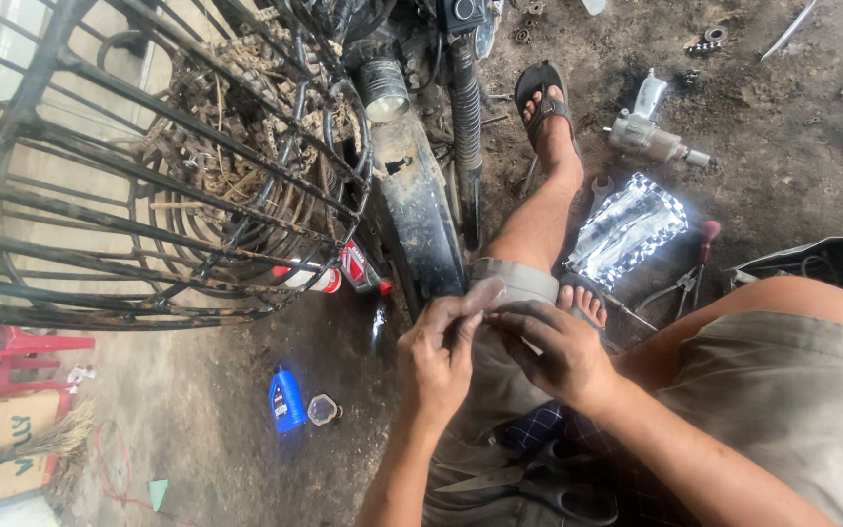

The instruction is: The person sits on a low stool and uses a pair of scissors to cut a small plastic bag containing a motorcycle part. They then remove the part from the bag and manipulate it with their hands.

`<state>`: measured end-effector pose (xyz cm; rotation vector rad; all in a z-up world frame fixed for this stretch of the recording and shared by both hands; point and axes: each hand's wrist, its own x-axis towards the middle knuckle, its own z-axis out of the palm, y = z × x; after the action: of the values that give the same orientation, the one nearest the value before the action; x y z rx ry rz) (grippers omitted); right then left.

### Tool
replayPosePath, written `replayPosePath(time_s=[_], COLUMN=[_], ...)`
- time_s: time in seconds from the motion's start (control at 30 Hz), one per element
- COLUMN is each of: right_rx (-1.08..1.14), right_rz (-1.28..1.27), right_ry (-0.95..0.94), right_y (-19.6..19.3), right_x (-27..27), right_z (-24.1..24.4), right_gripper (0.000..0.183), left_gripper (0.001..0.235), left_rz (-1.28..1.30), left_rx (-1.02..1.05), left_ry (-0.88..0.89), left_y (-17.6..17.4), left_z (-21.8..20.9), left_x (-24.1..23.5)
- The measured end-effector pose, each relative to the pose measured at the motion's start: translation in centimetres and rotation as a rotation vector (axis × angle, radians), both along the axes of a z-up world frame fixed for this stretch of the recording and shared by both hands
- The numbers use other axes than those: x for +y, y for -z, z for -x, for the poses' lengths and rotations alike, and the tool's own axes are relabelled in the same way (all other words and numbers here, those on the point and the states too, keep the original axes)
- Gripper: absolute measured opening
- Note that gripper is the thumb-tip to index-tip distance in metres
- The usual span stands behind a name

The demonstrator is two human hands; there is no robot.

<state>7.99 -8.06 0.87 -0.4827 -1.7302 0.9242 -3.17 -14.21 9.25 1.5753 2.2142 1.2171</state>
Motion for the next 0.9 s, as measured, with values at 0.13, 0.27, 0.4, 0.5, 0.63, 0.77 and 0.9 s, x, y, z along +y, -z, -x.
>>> replayPosePath(time_s=[0.13,0.27,0.4,0.5,0.63,0.77,0.9], right_rx=[0.025,0.026,0.005,0.029,0.009,0.029,0.032], right_rz=[0.147,0.270,0.223,0.199,0.071,-0.046,-0.091], right_ry=[-0.178,-0.278,-0.309,-0.321,-0.275,-0.234,-0.256], right_y=[0.7,0.3,1.3,1.1,1.5,1.8,1.0], right_x=[0.5,1.0,1.5,1.8,1.9,1.9,2.2], right_z=[0.0,0.0,-0.4,-0.5,-0.5,-0.4,-0.4], right_gripper=[0.016,0.010,0.015,0.016,0.018,0.016,0.015], left_gripper=[0.007,0.010,0.010,0.010,0.010,0.012,0.015], left_rz=[0.106,0.145,0.171,0.188,0.172,0.126,0.071], left_rx=[-0.030,-0.136,-0.218,-0.280,-0.297,-0.413,-0.502], left_ry=[0.076,0.164,0.233,0.277,0.302,0.262,0.256], left_y=[0.6,0.8,0.5,0.9,1.0,2.4,3.5], left_z=[1.4,1.9,1.8,2.0,2.1,2.5,2.7], left_x=[-0.1,0.1,0.4,0.7,1.1,1.1,0.9])
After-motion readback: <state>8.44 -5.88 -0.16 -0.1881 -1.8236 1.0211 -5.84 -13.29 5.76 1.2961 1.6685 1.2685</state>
